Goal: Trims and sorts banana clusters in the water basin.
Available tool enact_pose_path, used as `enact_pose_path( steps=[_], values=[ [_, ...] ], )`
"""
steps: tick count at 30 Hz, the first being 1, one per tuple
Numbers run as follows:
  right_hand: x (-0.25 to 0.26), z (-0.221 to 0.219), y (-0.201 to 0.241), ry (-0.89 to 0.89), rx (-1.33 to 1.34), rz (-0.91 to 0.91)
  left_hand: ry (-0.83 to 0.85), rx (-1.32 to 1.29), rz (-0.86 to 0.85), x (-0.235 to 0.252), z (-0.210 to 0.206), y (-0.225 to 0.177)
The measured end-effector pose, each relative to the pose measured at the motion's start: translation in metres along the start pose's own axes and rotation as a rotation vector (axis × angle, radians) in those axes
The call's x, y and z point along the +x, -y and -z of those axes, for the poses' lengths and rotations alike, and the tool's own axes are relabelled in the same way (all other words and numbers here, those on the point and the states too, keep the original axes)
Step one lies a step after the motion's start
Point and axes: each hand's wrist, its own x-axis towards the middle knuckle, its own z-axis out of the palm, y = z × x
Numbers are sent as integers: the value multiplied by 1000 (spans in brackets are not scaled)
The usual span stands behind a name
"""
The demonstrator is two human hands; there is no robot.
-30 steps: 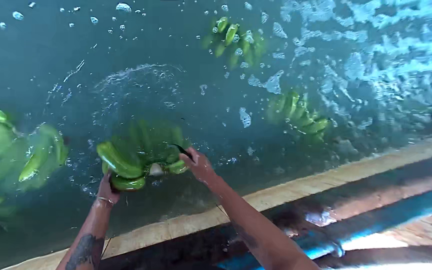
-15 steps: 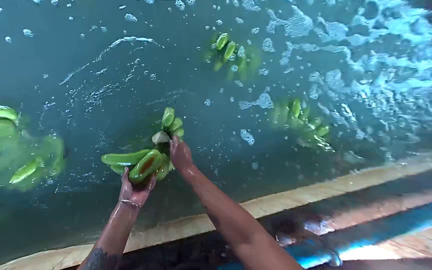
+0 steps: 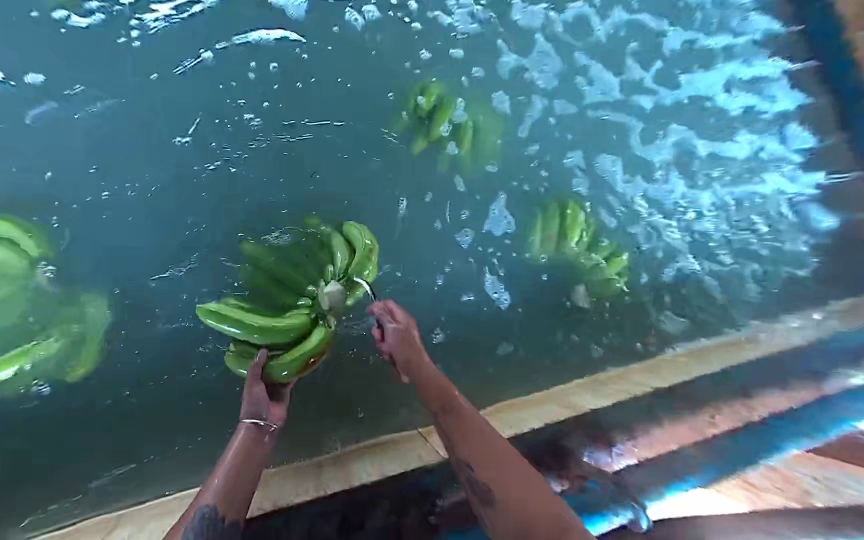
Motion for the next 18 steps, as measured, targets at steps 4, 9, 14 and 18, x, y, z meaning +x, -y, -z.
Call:
enact_pose_path(
  steps=[4, 9, 14, 18],
  values=[
    [36, -14, 11, 110, -346, 63, -41, 39, -54, 4, -6, 12],
    [17, -6, 25, -85, -866, 91, -53, 77, -41, 8, -1, 7],
    [49, -23, -8, -6, -763, 66, -106, 31, -62, 8, -13, 18],
    [7, 4, -31, 308, -87, -110, -52, 83, -43, 19, 13, 8]
  ],
)
